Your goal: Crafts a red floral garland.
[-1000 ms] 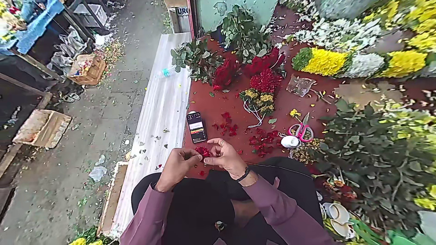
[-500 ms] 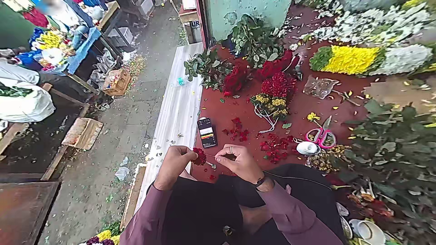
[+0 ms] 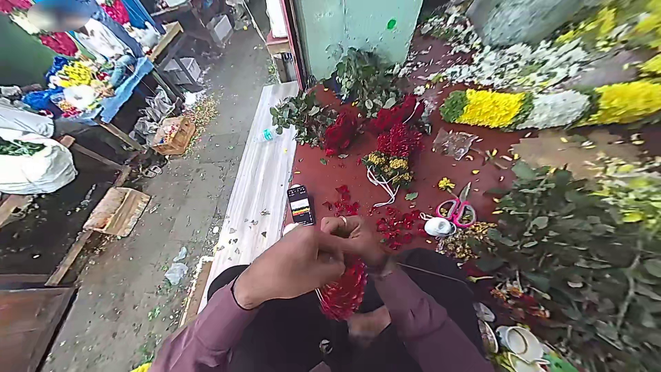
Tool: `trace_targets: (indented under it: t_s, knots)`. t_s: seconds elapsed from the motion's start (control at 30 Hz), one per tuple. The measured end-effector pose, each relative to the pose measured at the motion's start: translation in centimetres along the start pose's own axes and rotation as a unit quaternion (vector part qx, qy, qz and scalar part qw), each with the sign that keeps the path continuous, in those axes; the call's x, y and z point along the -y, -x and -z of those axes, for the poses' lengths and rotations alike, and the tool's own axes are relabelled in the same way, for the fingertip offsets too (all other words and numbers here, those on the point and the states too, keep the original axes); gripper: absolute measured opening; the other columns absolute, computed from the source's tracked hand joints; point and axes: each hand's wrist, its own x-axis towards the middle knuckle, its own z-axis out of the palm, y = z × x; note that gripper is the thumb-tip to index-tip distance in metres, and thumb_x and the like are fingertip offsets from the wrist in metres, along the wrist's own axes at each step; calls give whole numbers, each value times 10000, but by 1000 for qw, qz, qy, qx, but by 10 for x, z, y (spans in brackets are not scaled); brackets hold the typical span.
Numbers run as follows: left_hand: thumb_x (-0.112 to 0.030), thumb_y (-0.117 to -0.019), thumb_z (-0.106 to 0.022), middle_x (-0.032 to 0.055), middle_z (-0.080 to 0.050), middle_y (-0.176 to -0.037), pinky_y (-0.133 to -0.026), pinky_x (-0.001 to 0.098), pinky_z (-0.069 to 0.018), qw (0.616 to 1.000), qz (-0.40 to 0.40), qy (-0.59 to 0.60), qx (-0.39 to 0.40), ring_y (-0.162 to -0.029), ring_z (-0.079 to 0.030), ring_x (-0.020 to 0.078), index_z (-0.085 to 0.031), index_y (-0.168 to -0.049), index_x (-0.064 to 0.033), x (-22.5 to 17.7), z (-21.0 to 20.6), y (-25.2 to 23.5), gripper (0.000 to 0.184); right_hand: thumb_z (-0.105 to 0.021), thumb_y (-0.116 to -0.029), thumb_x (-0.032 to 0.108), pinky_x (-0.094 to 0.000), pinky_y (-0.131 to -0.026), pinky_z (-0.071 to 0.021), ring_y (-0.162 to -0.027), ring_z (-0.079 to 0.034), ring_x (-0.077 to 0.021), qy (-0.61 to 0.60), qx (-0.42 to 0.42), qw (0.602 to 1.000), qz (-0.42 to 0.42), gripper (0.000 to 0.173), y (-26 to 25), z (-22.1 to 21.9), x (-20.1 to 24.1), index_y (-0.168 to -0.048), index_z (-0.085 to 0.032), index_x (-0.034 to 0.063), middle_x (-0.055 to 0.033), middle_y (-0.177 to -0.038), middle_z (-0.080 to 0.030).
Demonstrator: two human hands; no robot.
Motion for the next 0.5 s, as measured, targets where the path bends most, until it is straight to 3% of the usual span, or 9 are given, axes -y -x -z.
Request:
trace_targets:
  t_s: [0.07, 0.1, 0.17, 0.23, 0.3, 0.4, 0.5]
  knots:
    - [-216, -993, -664, -35, -673, -756, -575, 225, -525, 996, -3, 16, -86, -618, -594, 27, -738, -949, -86, -8, 3, -13, 156, -537, -1027, 106, -188, -776, -553, -830, -637, 25, -38, -78, 995, -57, 134, 15, -12, -10, -1049, -666, 79, 81, -900, -683]
    - [-234, -984, -666, -48, -665, -730, -562, 238, -516, 990, 3, -11, -142, -599, -585, 28, -740, -941, -109, -4, 4, -20, 151, -553, -1030, 141, -194, -755, -545, -820, -632, 17, -60, -84, 993, -56, 132, 21, -16, -23, -1093, -663, 103, 78, -917, -677]
    - [-270, -959, -662, -70, -631, -706, -571, 281, -503, 969, 18, -78, -233, -596, -557, 45, -734, -908, -161, 10, 7, -30, 140, -690, -937, 102, -223, -678, -541, -763, -646, -23, -113, -18, 993, -36, 98, 15, -17, -32, -1009, -752, 123, 37, -912, -735]
    - [-286, -939, -661, -74, -582, -685, -586, 306, -484, 949, 34, -129, -286, -610, -535, 60, -724, -871, -181, 27, 10, -33, 140, -693, -941, 76, -208, -620, -526, -729, -648, -28, -102, 56, 993, -2, 105, 8, -12, -29, -986, -785, 102, -12, -951, -762]
    - [-297, -933, -671, -72, -579, -673, -612, 330, -487, 942, 50, -147, -298, -631, -547, 73, -732, -875, -182, 48, 14, -29, 143, -682, -940, 68, -204, -619, -532, -720, -652, -23, -64, 61, 996, 12, 115, 4, -2, -18, -980, -789, 81, -17, -936, -765]
    - [-340, -953, -671, -53, -693, -793, -745, 411, -574, 948, 75, -182, -251, -772, -657, 108, -765, -930, -187, 81, 18, -11, 182, -695, -939, 72, -221, -639, -535, -704, -642, -30, 13, -3, 1000, -4, 102, 2, 19, -2, -965, -783, 27, -28, -875, -756]
    - [-365, -954, -619, -10, -675, -790, -723, 505, -543, 933, 64, -292, -200, -814, -654, 212, -769, -925, -191, 93, 13, 11, 231, -701, -938, 72, -237, -657, -540, -701, -638, -49, 116, -19, 991, -70, 103, -1, 37, 7, -949, -768, -5, -35, -834, -737]
